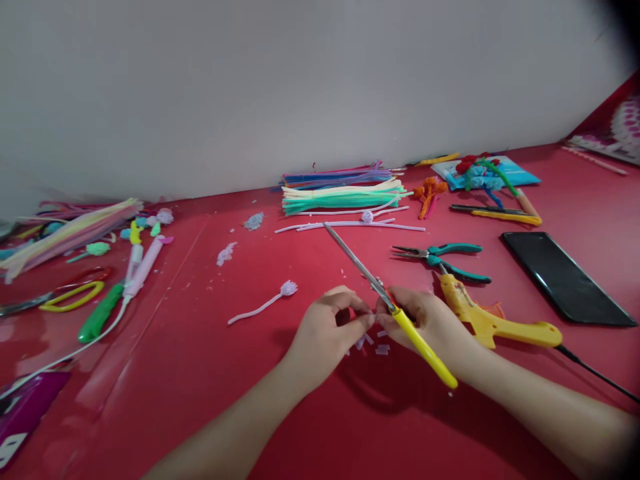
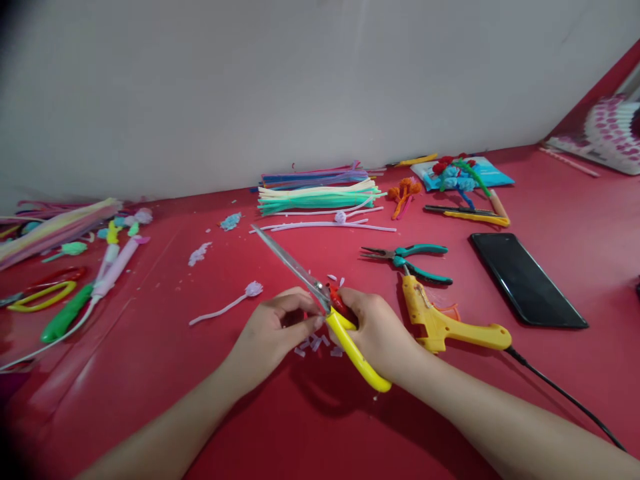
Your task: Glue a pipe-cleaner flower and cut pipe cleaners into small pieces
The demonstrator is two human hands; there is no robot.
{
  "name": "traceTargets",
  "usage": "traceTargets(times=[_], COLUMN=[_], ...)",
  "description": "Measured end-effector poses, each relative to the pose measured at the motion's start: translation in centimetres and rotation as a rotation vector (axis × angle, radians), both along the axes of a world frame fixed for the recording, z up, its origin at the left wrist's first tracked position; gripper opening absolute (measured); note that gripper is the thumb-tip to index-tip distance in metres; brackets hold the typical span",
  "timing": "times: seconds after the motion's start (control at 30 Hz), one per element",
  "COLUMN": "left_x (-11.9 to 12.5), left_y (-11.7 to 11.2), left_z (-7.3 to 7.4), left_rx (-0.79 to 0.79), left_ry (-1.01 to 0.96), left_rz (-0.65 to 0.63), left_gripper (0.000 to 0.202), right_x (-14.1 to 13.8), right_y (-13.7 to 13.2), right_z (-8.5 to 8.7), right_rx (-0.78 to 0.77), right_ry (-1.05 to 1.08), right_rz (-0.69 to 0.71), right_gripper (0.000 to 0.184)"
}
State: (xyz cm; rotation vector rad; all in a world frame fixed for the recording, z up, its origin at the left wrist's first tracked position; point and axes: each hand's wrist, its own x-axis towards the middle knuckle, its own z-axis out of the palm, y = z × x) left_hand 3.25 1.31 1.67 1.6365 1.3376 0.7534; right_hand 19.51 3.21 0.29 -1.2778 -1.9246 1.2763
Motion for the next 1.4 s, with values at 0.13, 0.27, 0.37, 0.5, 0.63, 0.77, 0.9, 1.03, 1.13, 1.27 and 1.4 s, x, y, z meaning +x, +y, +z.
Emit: traceTargets(times=[0.13, 0.27, 0.37, 0.5, 0.63, 0.77, 0.9, 1.03, 1.13, 1.27, 1.4], left_x=[-0.6, -2.2, -2.3, -0.9, 0.1, 0.1, 0.1, -0.5, -1.3, -1.8, -1.9], left_y=[0.4, 1.5, 1.7, 0.6, -0.3, -0.6, -0.4, 0.3, 0.8, 1.0, 0.9], left_z=[-0.2, -0.4, -0.4, -0.1, -0.1, -0.3, -0.1, 0.1, 0.0, 0.2, 0.4], left_rx=[0.138, 0.234, 0.232, 0.201, 0.250, 0.271, 0.197, 0.039, -0.069, -0.122, -0.119], left_ry=[0.057, 0.290, 0.318, 0.185, 0.168, 0.195, 0.112, -0.213, -0.531, -0.755, -0.809], left_rz=[0.088, 0.176, 0.190, -0.001, -0.041, -0.007, -0.009, 0.181, 0.384, 0.468, 0.479], left_gripper=[0.009, 0.024, 0.011, 0.012, 0.009, 0.009, 0.008, 0.005, 0.012, 0.011, 0.009], right_x=[0.0, 0.1, 0.2, 0.1, 0.0, 0.1, 0.2, 0.5, 0.8, 0.9, 0.9], right_y=[-0.2, -0.1, 0.1, 0.2, -0.1, -0.4, -0.4, -0.2, -0.2, -0.3, -0.5], right_z=[0.1, 0.3, 0.3, 0.1, 0.1, 0.3, 0.3, 0.7, 1.0, 0.9, 0.4], right_rx=[0.016, 0.017, -0.005, -0.012, -0.008, 0.016, 0.032, 0.086, 0.189, 0.352, 0.434], right_ry=[-0.032, -0.045, -0.037, -0.006, -0.003, -0.023, -0.038, -0.121, -0.304, -0.537, -0.671], right_rz=[0.022, -0.010, -0.028, -0.030, -0.011, -0.009, -0.002, -0.006, 0.021, 0.034, 0.072], right_gripper=[0.001, 0.002, 0.002, 0.001, 0.005, 0.012, 0.013, 0.018, 0.023, 0.024, 0.024])
